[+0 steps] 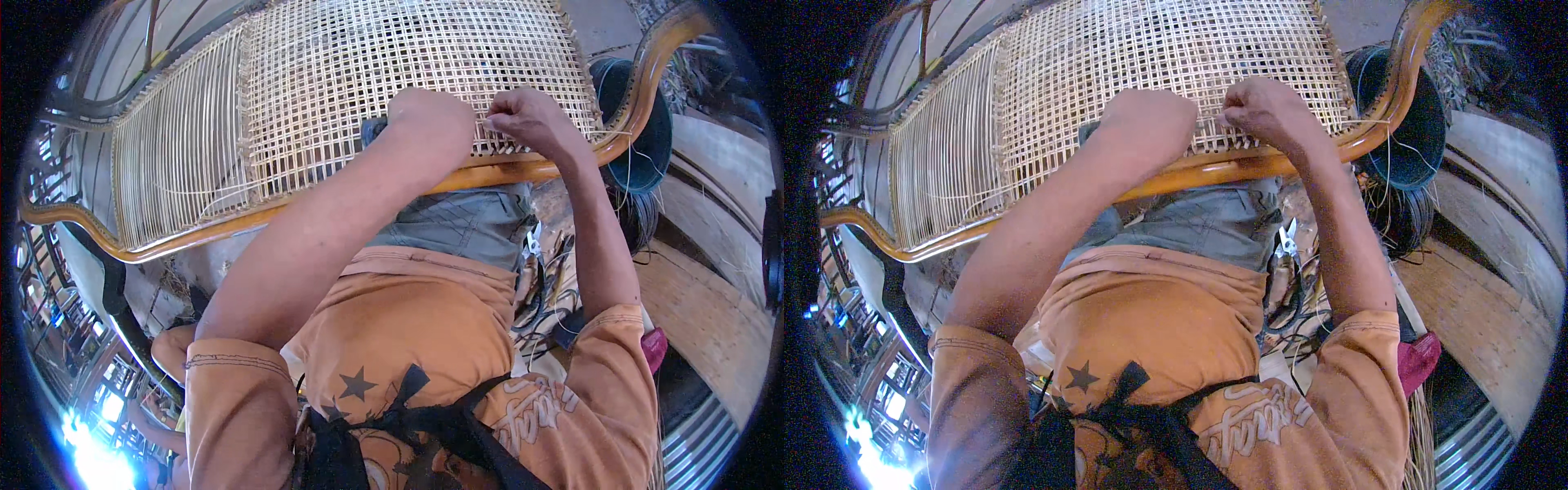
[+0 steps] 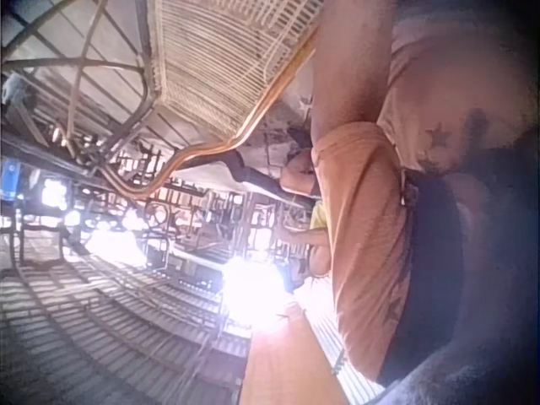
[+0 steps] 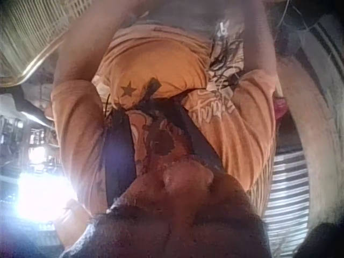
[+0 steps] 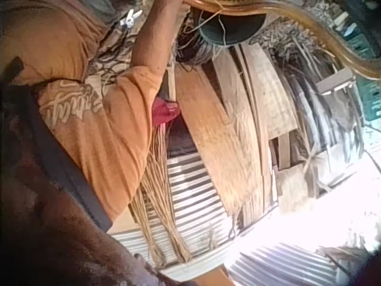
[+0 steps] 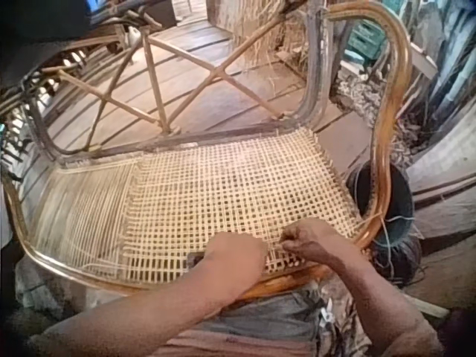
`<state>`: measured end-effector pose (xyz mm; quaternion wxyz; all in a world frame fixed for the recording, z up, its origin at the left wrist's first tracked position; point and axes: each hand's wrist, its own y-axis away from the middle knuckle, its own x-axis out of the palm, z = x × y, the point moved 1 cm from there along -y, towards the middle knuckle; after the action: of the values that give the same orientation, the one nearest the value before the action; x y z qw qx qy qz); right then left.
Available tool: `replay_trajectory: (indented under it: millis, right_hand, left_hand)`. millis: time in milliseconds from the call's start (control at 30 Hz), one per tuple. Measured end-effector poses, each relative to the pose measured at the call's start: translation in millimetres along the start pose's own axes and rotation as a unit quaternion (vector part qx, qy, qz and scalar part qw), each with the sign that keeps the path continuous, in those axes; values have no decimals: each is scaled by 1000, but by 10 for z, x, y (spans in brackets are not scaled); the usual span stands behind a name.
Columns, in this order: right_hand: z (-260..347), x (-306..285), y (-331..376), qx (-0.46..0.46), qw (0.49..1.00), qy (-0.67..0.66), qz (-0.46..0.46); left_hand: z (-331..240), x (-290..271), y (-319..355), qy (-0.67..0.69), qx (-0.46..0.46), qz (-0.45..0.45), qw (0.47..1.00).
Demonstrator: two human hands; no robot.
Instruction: Repairing or weaving a rattan bench seat using strips of material and a small tool.
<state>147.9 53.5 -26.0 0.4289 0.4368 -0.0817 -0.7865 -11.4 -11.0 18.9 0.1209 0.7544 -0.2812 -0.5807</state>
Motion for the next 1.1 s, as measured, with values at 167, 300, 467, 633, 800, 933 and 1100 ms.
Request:
replay_trajectory:
  millis: [167, 300, 467, 633, 800, 933, 1100]
  right_hand:
    - [-56, 38, -78, -27, 998, 58, -15]
    - [21, 43, -92, 14, 998, 67, -15]
    - [31, 51, -102, 50, 996, 68, -3]
    - [-18, 89, -120, 6, 995, 91, -39]
    - [129, 40, -88, 49, 992, 113, -12]
    - [50, 69, -79, 41, 992, 115, -33]
    - [32, 123, -73, 16, 991, 116, -64]
  left_hand:
    - [-4, 91, -24, 10, 17, -1, 1000]
    - [0, 75, -7, 12, -7, 19, 1000]
    - [-87, 2, -2, -36, -8, 18, 999]
    - [-242, -73, -198, -109, -2, 108, 988]
    - [155, 191, -139, 58, -28, 54, 996]
    - [212, 265, -179, 98, 5, 29, 995]
    - [229, 277, -184, 84, -10, 60, 995]
